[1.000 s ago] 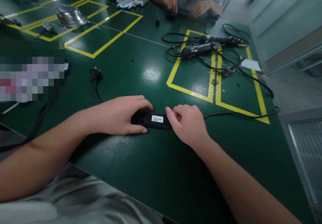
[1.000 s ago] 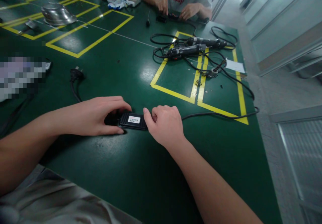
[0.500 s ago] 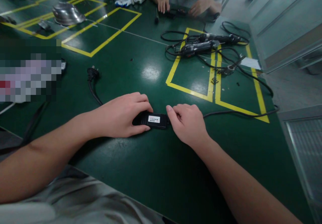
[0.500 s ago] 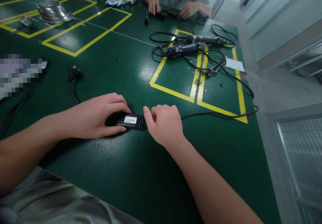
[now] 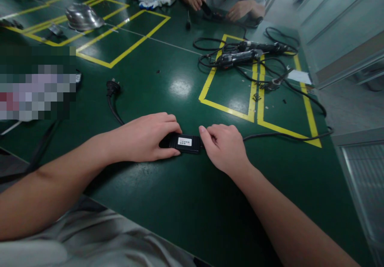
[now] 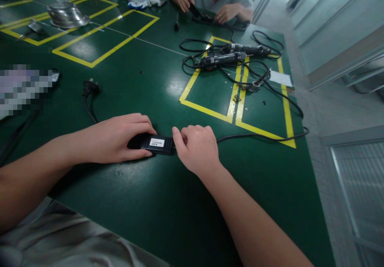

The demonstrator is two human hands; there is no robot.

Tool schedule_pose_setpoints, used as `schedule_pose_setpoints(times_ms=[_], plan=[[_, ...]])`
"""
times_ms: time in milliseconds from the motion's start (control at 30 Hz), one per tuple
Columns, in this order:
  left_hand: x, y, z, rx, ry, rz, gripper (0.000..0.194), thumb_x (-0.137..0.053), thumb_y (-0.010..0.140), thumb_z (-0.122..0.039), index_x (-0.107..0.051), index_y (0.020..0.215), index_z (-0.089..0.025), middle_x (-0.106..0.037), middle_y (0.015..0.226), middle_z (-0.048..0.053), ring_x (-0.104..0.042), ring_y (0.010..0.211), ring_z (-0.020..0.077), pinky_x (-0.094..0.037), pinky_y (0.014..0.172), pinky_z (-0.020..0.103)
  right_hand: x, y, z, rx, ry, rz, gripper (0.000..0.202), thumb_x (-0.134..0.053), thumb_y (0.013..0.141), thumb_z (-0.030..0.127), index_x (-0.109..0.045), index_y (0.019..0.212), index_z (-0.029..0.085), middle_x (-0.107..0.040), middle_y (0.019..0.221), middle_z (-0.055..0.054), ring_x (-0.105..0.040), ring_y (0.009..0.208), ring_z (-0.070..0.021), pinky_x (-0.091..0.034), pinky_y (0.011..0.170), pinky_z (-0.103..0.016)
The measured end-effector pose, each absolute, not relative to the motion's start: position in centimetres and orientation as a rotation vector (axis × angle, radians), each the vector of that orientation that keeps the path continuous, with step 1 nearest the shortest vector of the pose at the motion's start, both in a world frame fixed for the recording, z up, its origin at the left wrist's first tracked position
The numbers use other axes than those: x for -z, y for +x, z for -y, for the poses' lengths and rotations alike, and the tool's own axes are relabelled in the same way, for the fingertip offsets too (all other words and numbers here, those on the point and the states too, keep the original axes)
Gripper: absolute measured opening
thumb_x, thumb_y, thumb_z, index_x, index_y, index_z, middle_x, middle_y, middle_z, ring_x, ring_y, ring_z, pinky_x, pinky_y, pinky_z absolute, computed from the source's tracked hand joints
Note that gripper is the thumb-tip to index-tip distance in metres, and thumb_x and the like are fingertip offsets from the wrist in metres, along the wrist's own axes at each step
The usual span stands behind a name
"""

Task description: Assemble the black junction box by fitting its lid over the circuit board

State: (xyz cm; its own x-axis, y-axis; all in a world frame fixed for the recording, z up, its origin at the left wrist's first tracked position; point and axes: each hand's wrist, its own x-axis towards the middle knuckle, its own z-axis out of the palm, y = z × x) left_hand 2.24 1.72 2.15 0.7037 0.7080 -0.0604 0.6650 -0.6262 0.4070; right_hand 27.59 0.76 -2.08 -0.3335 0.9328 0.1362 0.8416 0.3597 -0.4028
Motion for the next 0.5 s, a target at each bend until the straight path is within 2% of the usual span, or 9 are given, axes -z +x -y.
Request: schedule_pose_setpoints(times_ms=[167, 500], plan=[[-2.06, 2.24, -1.83, -0.144, 2.516, -1.046, 0.031, -0.079, 0.097, -0.044, -0.077, 0.116, -0.019, -0.074, 0.112, 0.008, -0.071, 0.101, 0.0267, -0.054, 0.089, 0.037, 2.24, 27.64, -0.76, -0.346, -1.546, 2.281, 0.058, -0.043, 0.113, 0.042, -0.055, 0.06, 0.022, -0.062, 0.063, -0.003, -0.052, 0.063, -0.017, -0.029, 0.072, -0.037], [-2.23, 2.12, -2.09, -0.172, 2.49, -1.028, 0.033, -0.07, 0.102, -0.045, -0.076, 0.121, -0.018, -0.075, 0.117, 0.01, -0.072, 0.104, 0.0256, -0.055, 0.09, 0.035, 2.94, 27.77, -0.78, -0.27, -1.521, 2.242, 0.059, -0.03, 0.115, 0.038, -0.06, 0.067, 0.023, -0.062, 0.065, -0.005, -0.054, 0.063, -0.0191, -0.028, 0.071, -0.038]])
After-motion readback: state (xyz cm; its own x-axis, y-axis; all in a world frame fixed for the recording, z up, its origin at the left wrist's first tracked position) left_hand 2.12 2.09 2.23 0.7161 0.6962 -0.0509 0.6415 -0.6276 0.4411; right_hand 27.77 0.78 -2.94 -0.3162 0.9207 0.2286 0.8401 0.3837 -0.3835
